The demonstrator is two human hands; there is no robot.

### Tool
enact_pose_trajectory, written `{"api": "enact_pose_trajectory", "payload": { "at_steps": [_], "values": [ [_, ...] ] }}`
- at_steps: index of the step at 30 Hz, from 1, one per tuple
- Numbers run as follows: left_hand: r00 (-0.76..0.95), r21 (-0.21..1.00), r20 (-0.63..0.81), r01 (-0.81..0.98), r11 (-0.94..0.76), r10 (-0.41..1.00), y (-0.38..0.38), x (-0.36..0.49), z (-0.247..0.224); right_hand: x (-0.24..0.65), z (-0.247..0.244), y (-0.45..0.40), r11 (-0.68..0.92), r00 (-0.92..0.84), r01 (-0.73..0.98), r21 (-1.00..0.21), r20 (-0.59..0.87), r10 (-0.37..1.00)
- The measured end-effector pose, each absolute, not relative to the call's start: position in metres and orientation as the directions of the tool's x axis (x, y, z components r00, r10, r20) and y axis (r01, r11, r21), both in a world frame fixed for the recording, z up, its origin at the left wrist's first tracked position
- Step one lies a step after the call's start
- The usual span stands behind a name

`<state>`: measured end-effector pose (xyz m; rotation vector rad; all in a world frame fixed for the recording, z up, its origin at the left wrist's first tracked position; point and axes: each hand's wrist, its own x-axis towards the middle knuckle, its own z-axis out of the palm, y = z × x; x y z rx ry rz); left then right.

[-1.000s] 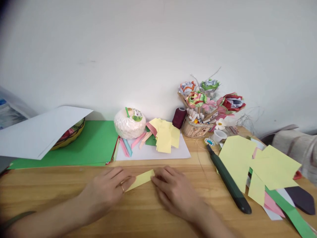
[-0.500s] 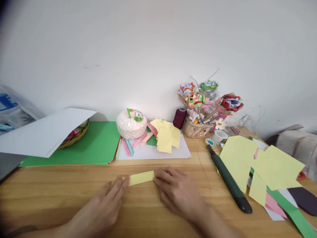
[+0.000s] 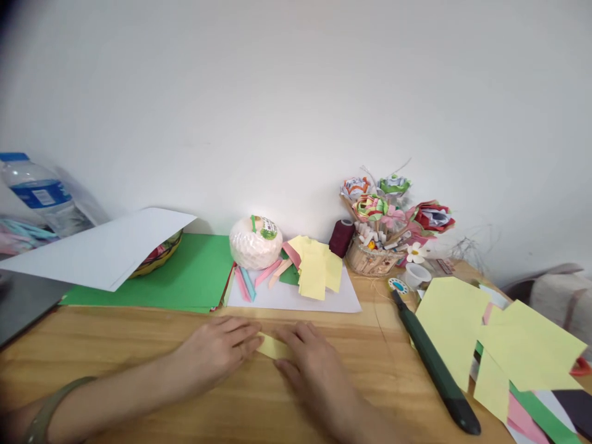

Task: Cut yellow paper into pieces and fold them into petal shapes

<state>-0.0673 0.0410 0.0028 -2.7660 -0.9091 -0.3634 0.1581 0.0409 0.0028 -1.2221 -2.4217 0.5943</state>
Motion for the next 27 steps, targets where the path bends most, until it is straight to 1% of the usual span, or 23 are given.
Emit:
{"api": "enact_pose_trajectory", "payload": {
  "at_steps": [2,4,7,9,11,15,18,20,21,23,25,27],
  "values": [
    [0.762,-0.124,0.294,0.629,-0.767,0.577,0.041,-0.061,-0.001,0.154,0.005,0.044,0.453,-0.517,0.687,-0.569,0.056,0.854],
    [0.741,-0.093,0.243,0.66,-0.745,0.626,0.042,-0.053,0.0,0.151,0.007,0.049,0.396,-0.483,0.707,-0.587,0.008,0.875],
    [0.693,-0.012,0.162,0.713,-0.701,0.702,0.046,-0.042,0.008,0.15,0.007,0.054,0.37,-0.463,0.697,-0.615,0.009,0.886],
    [0.689,0.021,0.141,0.716,-0.698,0.711,0.05,-0.037,0.014,0.151,0.004,0.056,0.337,-0.451,0.651,-0.68,0.011,0.892],
    [0.716,0.032,0.122,0.689,-0.724,0.687,0.052,-0.035,0.018,0.153,0.002,0.056,0.291,-0.446,0.596,-0.749,-0.007,0.895],
    [0.743,-0.012,0.1,0.666,-0.746,0.662,0.055,-0.03,0.019,0.16,0.003,0.055,0.201,-0.43,0.502,-0.841,-0.041,0.902],
    [0.719,-0.027,0.143,0.69,-0.723,0.681,0.057,-0.027,0.014,0.162,0.009,0.056,0.056,-0.388,0.379,-0.924,-0.104,0.916],
    [0.7,0.005,0.196,0.7,-0.715,0.687,0.057,-0.025,0.013,0.162,0.012,0.057,-0.014,-0.354,0.319,-0.948,-0.133,0.926],
    [0.692,0.038,0.221,0.698,-0.715,0.687,0.057,-0.024,0.014,0.162,0.013,0.057,-0.008,-0.339,0.318,-0.948,-0.121,0.933],
    [0.657,0.15,0.24,0.703,-0.695,0.715,0.056,-0.022,0.018,0.161,0.013,0.056,0.058,-0.306,0.351,-0.935,-0.056,0.95],
    [0.554,0.309,0.219,0.741,-0.595,0.803,0.052,-0.021,0.024,0.161,0.011,0.056,0.151,-0.269,0.405,-0.902,0.04,0.962],
    [0.429,0.492,0.161,0.746,-0.449,0.889,0.047,-0.019,0.03,0.161,0.006,0.054,0.256,-0.244,0.465,-0.847,0.155,0.957]
  ]
}}
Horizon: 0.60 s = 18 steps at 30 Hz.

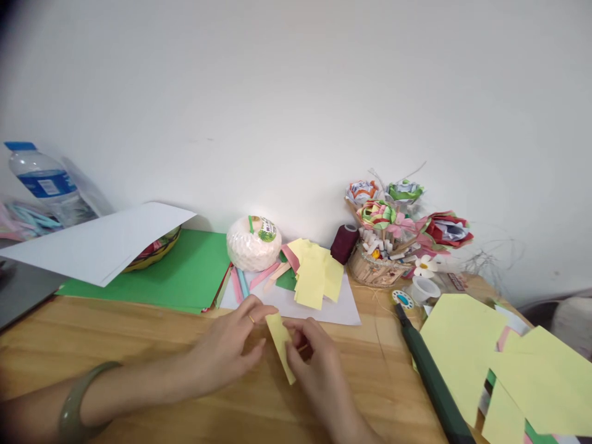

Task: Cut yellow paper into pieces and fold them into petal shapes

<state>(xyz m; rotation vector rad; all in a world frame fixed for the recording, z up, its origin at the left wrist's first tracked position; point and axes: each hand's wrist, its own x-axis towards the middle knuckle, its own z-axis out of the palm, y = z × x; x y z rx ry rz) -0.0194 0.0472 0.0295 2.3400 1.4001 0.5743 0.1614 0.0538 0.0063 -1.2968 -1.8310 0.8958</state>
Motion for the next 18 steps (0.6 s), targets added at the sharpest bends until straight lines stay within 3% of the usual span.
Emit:
{"api": "enact_pose_trajectory", "payload": {
  "at_steps": [3,10,14,18],
  "values": [
    [0.385,0.707,0.051,0.638,-0.305,0.922,0.04,-0.016,0.035,0.161,0.001,0.048,0.382,-0.228,0.521,-0.763,0.307,0.924],
    [0.407,0.888,-0.012,0.424,-0.178,0.913,0.04,-0.01,0.023,0.158,0.016,0.034,0.5,-0.526,0.302,-0.812,0.296,0.798],
    [0.337,0.952,-0.085,0.305,-0.023,0.938,0.05,-0.017,0.009,0.16,0.013,0.04,0.669,-0.603,0.375,-0.642,0.379,0.702],
    [0.337,0.975,-0.114,0.22,0.04,0.935,0.058,-0.025,0.002,0.166,0.0,0.052,0.756,-0.685,0.46,-0.465,0.356,0.636]
  ]
}}
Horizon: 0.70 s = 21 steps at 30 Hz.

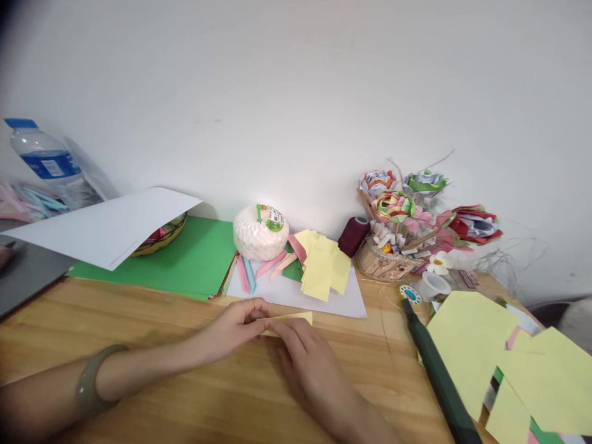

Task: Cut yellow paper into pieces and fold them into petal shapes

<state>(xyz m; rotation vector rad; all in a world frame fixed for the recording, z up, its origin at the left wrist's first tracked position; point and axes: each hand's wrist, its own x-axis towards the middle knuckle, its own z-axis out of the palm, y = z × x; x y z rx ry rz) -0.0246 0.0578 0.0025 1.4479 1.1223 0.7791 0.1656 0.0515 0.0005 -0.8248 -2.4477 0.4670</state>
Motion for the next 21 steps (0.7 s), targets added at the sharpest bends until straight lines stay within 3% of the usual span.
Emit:
{"api": "enact_pose_trajectory", "payload": {
  "at_steps": [7,10,12,15,18,21],
  "values": [
    [0.317,0.948,-0.123,0.317,0.017,0.941,0.059,-0.031,0.0,0.171,0.002,0.06,0.832,-0.741,0.447,-0.33,0.384,0.551],
    [0.295,0.904,-0.036,0.417,-0.095,0.955,0.052,-0.033,0.006,0.167,0.006,0.056,0.835,-0.748,0.476,-0.276,0.372,0.55],
    [0.346,0.784,0.114,0.544,-0.298,0.931,0.045,-0.037,0.01,0.165,0.008,0.054,0.825,-0.749,0.497,-0.269,0.347,0.564],
    [0.527,0.463,0.27,0.662,-0.589,0.806,0.033,-0.045,0.012,0.165,0.008,0.053,0.827,-0.757,0.504,-0.249,0.332,0.562],
    [0.621,0.209,0.3,0.697,-0.685,0.724,0.024,-0.053,0.006,0.167,0.009,0.055,0.839,-0.77,0.498,-0.219,0.333,0.544],
    [0.645,0.071,0.31,0.717,-0.693,0.699,0.018,-0.057,-0.005,0.165,0.009,0.054,0.847,-0.77,0.492,-0.199,0.354,0.531]
  ]
}}
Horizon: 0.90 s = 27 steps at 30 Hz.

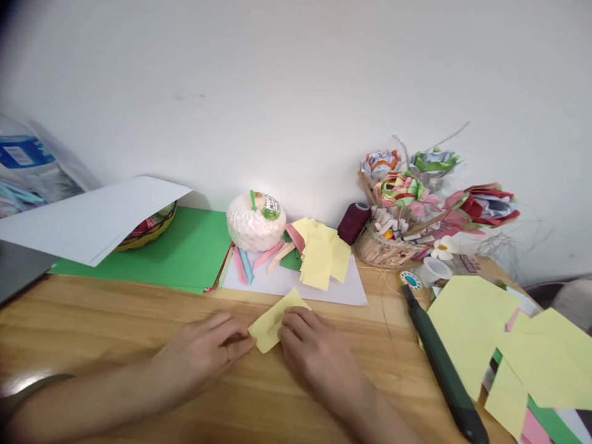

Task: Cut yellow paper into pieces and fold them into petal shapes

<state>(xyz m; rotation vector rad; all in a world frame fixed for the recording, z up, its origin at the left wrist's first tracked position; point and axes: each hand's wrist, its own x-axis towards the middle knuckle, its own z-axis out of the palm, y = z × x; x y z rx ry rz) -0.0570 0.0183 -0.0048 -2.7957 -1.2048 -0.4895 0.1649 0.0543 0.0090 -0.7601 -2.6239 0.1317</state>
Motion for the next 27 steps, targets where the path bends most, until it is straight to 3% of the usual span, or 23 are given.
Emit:
{"api": "enact_pose_trajectory", "payload": {
  "at_steps": [6,16,27],
  "values": [
    [0.653,0.031,0.242,0.734,-0.679,0.717,0.013,-0.054,-0.012,0.153,0.007,0.046,0.833,-0.773,0.467,-0.298,0.32,0.548],
    [0.719,0.015,0.258,0.665,-0.747,0.646,0.009,-0.051,-0.016,0.153,0.001,0.045,0.654,-0.615,0.53,-0.541,0.285,0.735],
    [0.726,0.017,0.29,0.647,-0.762,0.623,0.01,-0.051,-0.013,0.146,-0.007,0.047,0.583,-0.532,0.567,-0.582,0.282,0.798]
  ]
}}
